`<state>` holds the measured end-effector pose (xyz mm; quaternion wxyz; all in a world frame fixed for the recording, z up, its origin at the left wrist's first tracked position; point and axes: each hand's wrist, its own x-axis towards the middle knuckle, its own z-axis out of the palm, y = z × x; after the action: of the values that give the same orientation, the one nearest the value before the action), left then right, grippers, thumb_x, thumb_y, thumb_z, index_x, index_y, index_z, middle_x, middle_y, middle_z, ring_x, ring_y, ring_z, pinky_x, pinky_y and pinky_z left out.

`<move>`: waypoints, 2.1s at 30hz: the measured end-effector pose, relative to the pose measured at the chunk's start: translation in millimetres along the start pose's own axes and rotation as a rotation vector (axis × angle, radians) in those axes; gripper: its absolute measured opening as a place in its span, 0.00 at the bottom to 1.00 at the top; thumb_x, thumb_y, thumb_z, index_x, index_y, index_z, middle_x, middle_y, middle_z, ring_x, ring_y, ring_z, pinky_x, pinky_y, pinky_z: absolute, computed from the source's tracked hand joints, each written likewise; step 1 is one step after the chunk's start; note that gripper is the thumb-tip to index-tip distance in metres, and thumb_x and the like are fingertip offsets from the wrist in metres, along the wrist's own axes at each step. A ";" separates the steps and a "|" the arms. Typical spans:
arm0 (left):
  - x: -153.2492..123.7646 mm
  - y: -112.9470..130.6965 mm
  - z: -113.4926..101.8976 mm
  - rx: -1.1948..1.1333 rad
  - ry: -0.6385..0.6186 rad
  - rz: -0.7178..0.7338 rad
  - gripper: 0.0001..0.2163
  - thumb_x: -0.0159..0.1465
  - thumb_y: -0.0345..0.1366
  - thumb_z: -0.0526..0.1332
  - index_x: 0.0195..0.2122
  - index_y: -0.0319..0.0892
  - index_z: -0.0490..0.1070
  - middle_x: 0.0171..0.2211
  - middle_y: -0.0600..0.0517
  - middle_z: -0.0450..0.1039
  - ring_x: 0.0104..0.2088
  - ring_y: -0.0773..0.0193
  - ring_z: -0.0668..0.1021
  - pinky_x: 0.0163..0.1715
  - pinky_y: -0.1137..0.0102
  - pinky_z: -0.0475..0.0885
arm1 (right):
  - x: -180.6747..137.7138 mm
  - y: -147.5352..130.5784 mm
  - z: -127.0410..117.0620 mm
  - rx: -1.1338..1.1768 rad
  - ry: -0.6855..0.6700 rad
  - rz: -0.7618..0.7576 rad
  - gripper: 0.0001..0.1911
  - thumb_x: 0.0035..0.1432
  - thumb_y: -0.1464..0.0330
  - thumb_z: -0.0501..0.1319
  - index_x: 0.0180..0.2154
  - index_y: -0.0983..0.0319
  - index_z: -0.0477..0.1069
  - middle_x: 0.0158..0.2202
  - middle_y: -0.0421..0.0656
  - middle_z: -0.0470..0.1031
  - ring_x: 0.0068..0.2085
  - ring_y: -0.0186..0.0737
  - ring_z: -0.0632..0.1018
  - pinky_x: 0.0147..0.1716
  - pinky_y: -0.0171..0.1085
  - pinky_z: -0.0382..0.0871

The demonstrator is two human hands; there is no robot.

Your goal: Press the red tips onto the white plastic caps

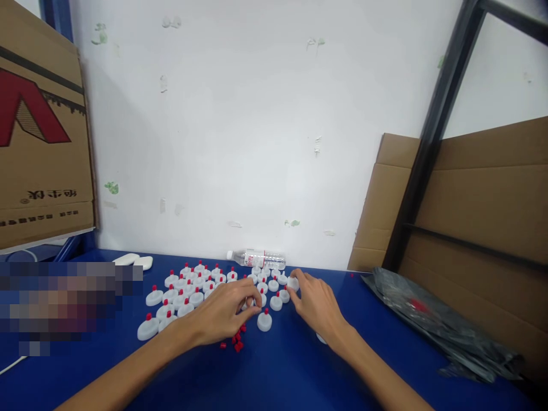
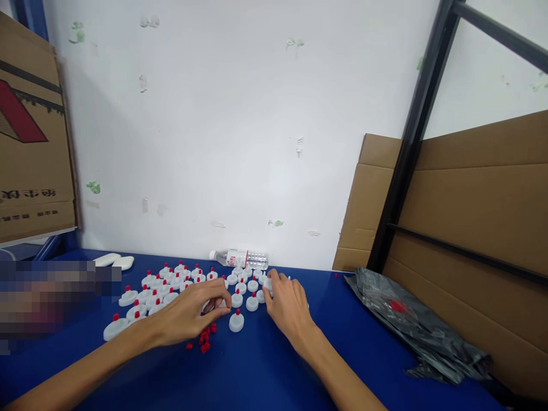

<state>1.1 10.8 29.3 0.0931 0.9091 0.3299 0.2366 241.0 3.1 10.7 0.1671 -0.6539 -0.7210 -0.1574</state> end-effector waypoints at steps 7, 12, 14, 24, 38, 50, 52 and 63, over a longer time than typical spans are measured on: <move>3.2 -13.5 10.1 0.157 0.241 0.163 0.09 0.72 0.37 0.51 0.46 0.45 0.69 0.41 0.53 0.76 0.32 0.66 0.78 0.29 0.72 0.67 | -2.1 -2.0 -0.7 0.193 0.152 -0.315 0.16 0.68 0.65 0.54 0.55 0.57 0.66 0.48 0.46 0.72 0.42 0.46 0.75 0.42 0.44 0.69; 2.8 -12.5 16.4 0.218 0.315 0.240 0.08 0.71 0.36 0.54 0.46 0.44 0.71 0.39 0.53 0.78 0.33 0.65 0.80 0.26 0.73 0.66 | -5.1 -8.9 0.5 0.247 0.188 -0.487 0.18 0.68 0.66 0.55 0.58 0.57 0.64 0.49 0.48 0.72 0.45 0.46 0.76 0.48 0.48 0.69; 2.7 -12.5 18.3 0.224 0.310 0.259 0.08 0.71 0.35 0.54 0.47 0.44 0.71 0.40 0.52 0.77 0.33 0.64 0.80 0.26 0.73 0.67 | -5.9 -10.8 0.2 0.255 0.200 -0.510 0.18 0.68 0.65 0.56 0.58 0.57 0.64 0.49 0.48 0.73 0.45 0.46 0.76 0.48 0.48 0.70; 2.8 -18.1 24.5 0.206 0.379 0.259 0.08 0.70 0.34 0.56 0.45 0.46 0.74 0.38 0.52 0.77 0.31 0.67 0.79 0.27 0.75 0.68 | -6.2 -10.0 -0.4 0.329 0.207 -0.513 0.17 0.67 0.63 0.58 0.56 0.54 0.67 0.52 0.48 0.70 0.46 0.45 0.76 0.44 0.45 0.72; 2.9 -14.5 24.8 0.222 0.431 0.288 0.07 0.69 0.34 0.57 0.43 0.44 0.75 0.37 0.52 0.79 0.31 0.66 0.81 0.27 0.74 0.69 | -5.4 -9.4 5.3 0.416 0.266 -0.588 0.19 0.68 0.62 0.56 0.59 0.55 0.65 0.52 0.46 0.75 0.52 0.44 0.76 0.51 0.48 0.69; -1.1 -3.0 29.4 0.216 0.474 0.335 0.11 0.71 0.42 0.55 0.48 0.42 0.68 0.33 0.55 0.80 0.21 0.71 0.77 0.22 0.76 0.66 | -16.4 -21.1 -4.5 0.530 0.197 -0.625 0.39 0.59 0.64 0.67 0.66 0.56 0.51 0.63 0.47 0.66 0.60 0.45 0.70 0.59 0.48 0.66; -1.9 -1.3 29.8 0.248 0.463 0.347 0.12 0.71 0.43 0.53 0.45 0.41 0.69 0.30 0.54 0.79 0.21 0.71 0.76 0.21 0.76 0.65 | -16.9 -22.6 -3.9 0.540 0.196 -0.633 0.37 0.60 0.64 0.66 0.66 0.56 0.52 0.61 0.47 0.68 0.60 0.45 0.71 0.59 0.48 0.66; -2.6 -5.2 26.2 0.380 0.485 0.439 0.14 0.71 0.41 0.54 0.29 0.42 0.67 0.23 0.57 0.70 0.18 0.71 0.69 0.19 0.72 0.56 | -19.1 -22.8 -2.4 0.538 0.207 -0.593 0.26 0.60 0.60 0.66 0.58 0.53 0.65 0.57 0.46 0.74 0.56 0.46 0.75 0.54 0.46 0.69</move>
<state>9.3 12.8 3.8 -0.2109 0.8769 0.1777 0.3938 220.0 -17.2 4.2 0.3511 -0.3317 -0.8729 -0.0695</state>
